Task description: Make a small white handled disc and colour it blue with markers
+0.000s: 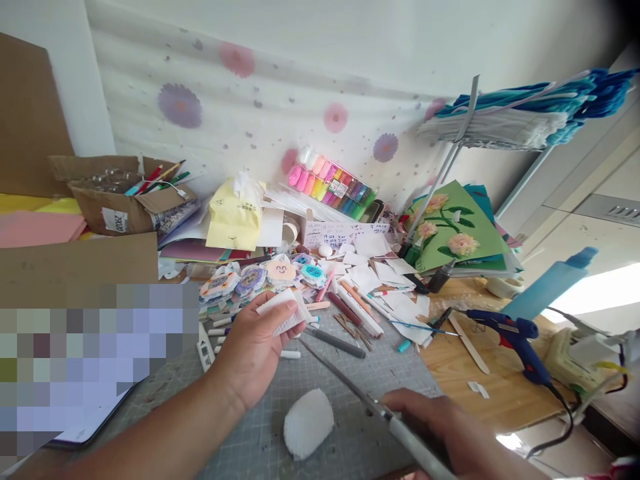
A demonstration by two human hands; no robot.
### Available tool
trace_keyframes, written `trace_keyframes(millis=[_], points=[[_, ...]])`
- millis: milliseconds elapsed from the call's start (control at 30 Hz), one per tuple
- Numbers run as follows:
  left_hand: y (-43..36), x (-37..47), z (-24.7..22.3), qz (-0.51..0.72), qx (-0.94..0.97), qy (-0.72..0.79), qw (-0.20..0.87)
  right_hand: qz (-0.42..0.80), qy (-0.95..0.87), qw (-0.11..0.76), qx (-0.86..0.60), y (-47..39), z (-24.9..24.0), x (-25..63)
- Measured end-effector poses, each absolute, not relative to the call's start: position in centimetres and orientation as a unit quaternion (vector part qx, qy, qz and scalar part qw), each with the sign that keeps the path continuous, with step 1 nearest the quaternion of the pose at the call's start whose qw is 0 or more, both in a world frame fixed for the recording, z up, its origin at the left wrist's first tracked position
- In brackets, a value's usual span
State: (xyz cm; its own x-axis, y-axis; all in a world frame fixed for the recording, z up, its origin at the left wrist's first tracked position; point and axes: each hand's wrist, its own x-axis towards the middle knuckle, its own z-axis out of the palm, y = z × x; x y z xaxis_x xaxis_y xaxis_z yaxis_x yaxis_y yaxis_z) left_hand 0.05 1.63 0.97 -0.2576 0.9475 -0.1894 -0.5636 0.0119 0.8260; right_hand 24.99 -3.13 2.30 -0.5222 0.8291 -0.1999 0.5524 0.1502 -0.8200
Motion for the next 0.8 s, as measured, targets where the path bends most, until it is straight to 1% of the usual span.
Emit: trace_keyframes(millis=[33, 133, 200, 267, 367, 500, 667, 733, 800], points=[[1.6, 0.1, 0.9, 0.660, 0.233, 0.433, 0.568, 0.474, -0.733, 0.178, -0.455, -2.8, 2.0, 25.5], [1.0, 0.5, 0.5, 0.618, 0.283, 0.439, 0.588, 0.565, -0.636, 0.296, -0.435, -2.1, 1.0, 25.7], [0.4, 0.9, 0.2, 0.587, 0.318, 0.439, 0.601, 0.580, -0.579, 0.362, -0.443, -1.8, 0.9, 24.5], [-0.1, 1.1, -0.1, 0.552, 0.364, 0.446, 0.603, 0.573, -0.568, 0.398, -0.436, -1.4, 1.2, 22.7], [-0.4, 1.2, -0.1, 0.482, 0.461, 0.481, 0.569, 0.588, -0.539, 0.389, -0.461, -0.5, 1.9, 20.3], [-0.4, 1.0, -0.1, 0.409, 0.550, 0.519, 0.510, 0.607, -0.503, 0.412, -0.457, 0.6, 2.0, 18.4], [0.5, 0.4, -0.3, 0.396, 0.555, 0.491, 0.542, 0.608, -0.505, 0.412, -0.454, 1.4, 1.0, 17.7], [1.2, -0.1, -0.2, 0.400, 0.556, 0.505, 0.525, 0.614, -0.498, 0.421, -0.445, 1.7, 0.8, 17.7], [1.7, -0.6, -0.1, 0.411, 0.565, 0.527, 0.484, 0.613, -0.500, 0.426, -0.439, 1.9, 0.7, 17.7]])
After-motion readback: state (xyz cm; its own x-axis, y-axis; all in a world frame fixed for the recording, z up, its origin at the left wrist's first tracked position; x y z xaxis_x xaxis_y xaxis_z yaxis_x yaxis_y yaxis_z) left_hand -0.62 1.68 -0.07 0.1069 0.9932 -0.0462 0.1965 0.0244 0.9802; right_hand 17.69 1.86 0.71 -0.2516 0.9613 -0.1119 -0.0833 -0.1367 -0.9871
